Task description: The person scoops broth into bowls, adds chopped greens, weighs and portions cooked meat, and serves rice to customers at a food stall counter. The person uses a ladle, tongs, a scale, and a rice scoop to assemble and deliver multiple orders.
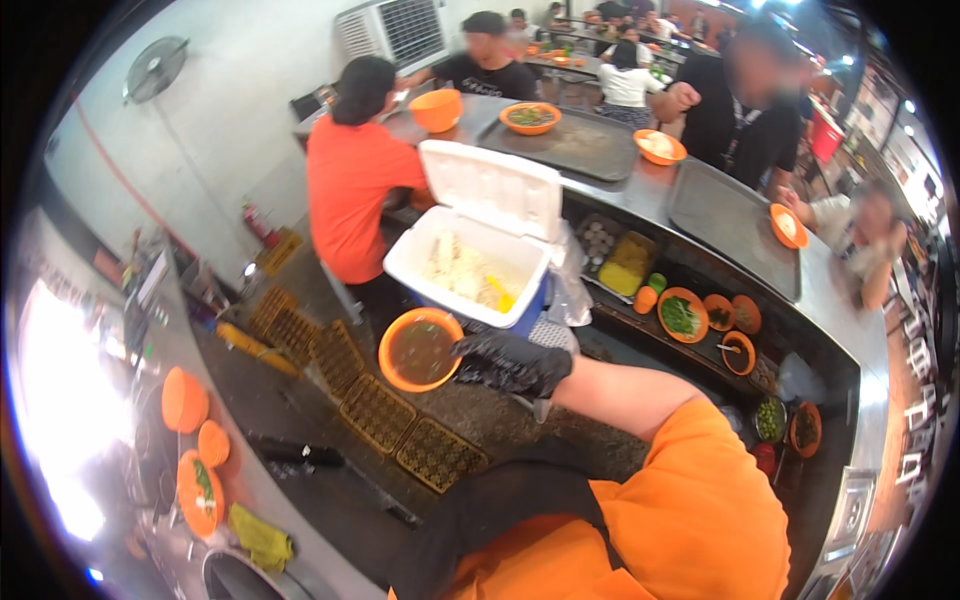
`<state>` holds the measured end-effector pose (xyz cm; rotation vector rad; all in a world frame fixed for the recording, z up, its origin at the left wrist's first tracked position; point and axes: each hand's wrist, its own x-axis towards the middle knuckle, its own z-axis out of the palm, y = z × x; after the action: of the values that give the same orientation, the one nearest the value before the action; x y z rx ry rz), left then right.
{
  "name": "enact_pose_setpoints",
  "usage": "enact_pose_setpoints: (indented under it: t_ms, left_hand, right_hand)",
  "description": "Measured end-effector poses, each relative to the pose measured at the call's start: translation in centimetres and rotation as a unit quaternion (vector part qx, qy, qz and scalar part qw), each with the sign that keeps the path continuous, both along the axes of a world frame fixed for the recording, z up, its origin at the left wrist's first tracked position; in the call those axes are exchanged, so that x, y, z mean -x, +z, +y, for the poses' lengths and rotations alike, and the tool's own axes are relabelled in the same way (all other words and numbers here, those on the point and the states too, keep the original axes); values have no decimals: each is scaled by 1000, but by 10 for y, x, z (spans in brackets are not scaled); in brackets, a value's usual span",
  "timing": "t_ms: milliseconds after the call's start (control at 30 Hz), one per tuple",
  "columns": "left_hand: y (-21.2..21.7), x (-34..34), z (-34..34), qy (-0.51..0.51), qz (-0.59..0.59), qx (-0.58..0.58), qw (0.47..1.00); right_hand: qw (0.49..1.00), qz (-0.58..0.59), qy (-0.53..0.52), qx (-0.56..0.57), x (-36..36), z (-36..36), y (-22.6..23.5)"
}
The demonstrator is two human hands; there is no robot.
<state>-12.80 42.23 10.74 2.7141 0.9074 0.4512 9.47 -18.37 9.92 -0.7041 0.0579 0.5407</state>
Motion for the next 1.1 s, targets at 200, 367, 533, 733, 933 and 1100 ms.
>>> enact_pose_setpoints:
  t_ms: [200,367,533,733,933,1100]
  left_hand:
    - [-73,-64,-32,10,83,-35,996]
    - [-89,-77,-44,65,141,-82,985]
    - [-92,-73,-50,119,179,-118,969]
    - [-98,-59,-42,169,206,-149,952]
    - [-101,52,18,239,241,-224,914]
    - [-112,133,34,267,328,-309,852]
  right_hand:
    - [974,-114,-197,6,1,-209,1]
    - [922,-9,-371,109,21,-373,-10]
    - [862,66,-495,90,34,-507,-36]
    - [816,53,-547,178,51,-618,-83]
    - [815,90,-556,134,52,-688,-134]
    - [750,52,-588,300,-18,-616,-121]
